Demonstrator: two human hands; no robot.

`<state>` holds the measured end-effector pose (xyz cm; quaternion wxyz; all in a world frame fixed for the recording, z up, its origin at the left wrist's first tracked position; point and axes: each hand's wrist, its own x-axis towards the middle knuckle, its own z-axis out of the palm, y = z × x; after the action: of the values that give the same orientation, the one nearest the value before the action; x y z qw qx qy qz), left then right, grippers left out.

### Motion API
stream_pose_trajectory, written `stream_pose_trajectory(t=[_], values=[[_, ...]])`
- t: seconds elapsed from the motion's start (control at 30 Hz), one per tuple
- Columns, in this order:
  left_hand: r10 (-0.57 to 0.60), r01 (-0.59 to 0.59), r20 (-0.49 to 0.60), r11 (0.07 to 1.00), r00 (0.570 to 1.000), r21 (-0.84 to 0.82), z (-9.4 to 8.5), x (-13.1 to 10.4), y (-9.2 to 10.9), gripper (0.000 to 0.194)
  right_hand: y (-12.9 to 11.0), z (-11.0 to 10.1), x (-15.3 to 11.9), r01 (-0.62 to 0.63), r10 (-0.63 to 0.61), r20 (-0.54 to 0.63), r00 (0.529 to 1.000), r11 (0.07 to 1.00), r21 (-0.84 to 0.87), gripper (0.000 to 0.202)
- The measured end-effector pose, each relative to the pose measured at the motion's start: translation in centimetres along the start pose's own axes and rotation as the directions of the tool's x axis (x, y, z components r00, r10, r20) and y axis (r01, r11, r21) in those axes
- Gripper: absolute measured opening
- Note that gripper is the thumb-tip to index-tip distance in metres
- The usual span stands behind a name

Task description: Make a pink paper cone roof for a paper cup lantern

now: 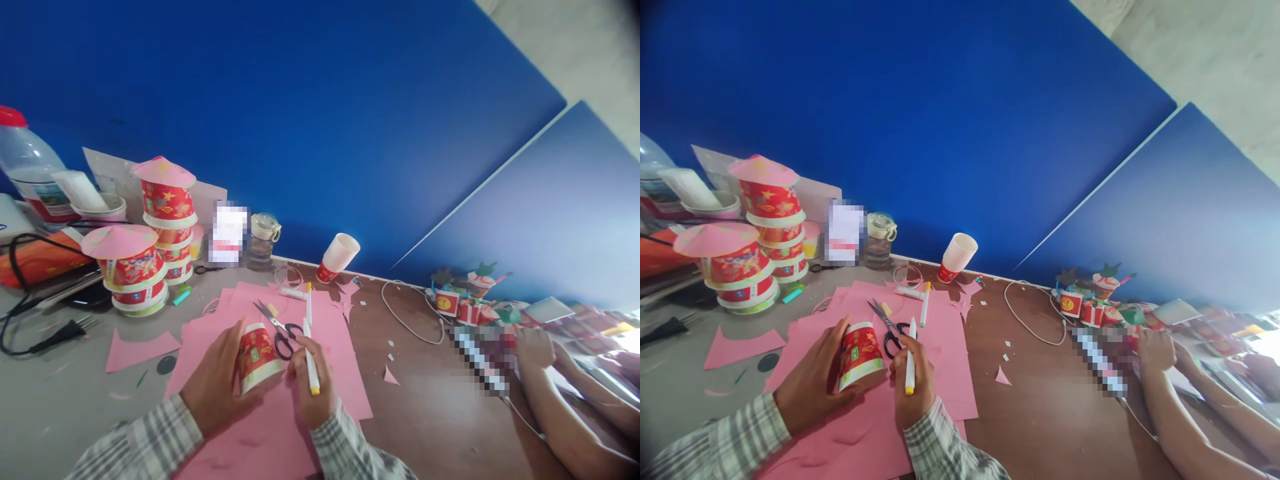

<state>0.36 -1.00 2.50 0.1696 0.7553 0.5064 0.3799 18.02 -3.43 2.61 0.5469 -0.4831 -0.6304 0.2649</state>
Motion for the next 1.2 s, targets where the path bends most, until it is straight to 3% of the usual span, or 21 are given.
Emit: stream_pose_trajectory(t=[0.17, 0.27, 0.43, 0.6, 0.8, 1.2], values=[[-0.016, 0.016, 0.016, 1.000, 1.000, -0.019, -0.1, 0.1, 0.1, 0.106, 0.1, -0.8, 1.1, 0.068, -0.072, -0.015, 0.997, 0.979, -0.191, 0.033], [-0.003, 0.003, 0.022, 1.000, 1.000, -0.015, -0.1, 0.2, 0.0, 0.102, 0.0, -2.2, 3.0, 0.026, -0.036, -0.072, 0.997, 0.991, -0.131, 0.031], [0.025, -0.025, 0.000, 1.000, 1.000, -0.006, -0.1, 0.2, 0.1, 0.100, 0.4, -4.0, 5.9, -0.080, 0.083, -0.056, 0.995, 0.995, 0.051, 0.034], [-0.003, 0.003, -0.009, 1.000, 1.000, -0.004, -0.2, 0.3, 0.3, 0.099, 1.4, -2.5, 6.0, -0.107, 0.105, 0.029, 0.994, 0.993, 0.051, 0.037], [-0.006, 0.007, 0.038, 0.999, 0.999, -0.050, -0.5, 0.3, 0.2, 0.098, 3.0, -0.7, 4.5, -0.126, 0.126, 0.018, 0.992, 0.992, -0.026, 0.014], [-0.015, 0.019, 0.064, 0.997, 0.998, -0.076, -0.4, 0.1, 0.0, 0.097, 1.8, -0.8, 4.1, 0.085, -0.053, 0.153, 0.987, 0.973, -0.213, 0.020]])
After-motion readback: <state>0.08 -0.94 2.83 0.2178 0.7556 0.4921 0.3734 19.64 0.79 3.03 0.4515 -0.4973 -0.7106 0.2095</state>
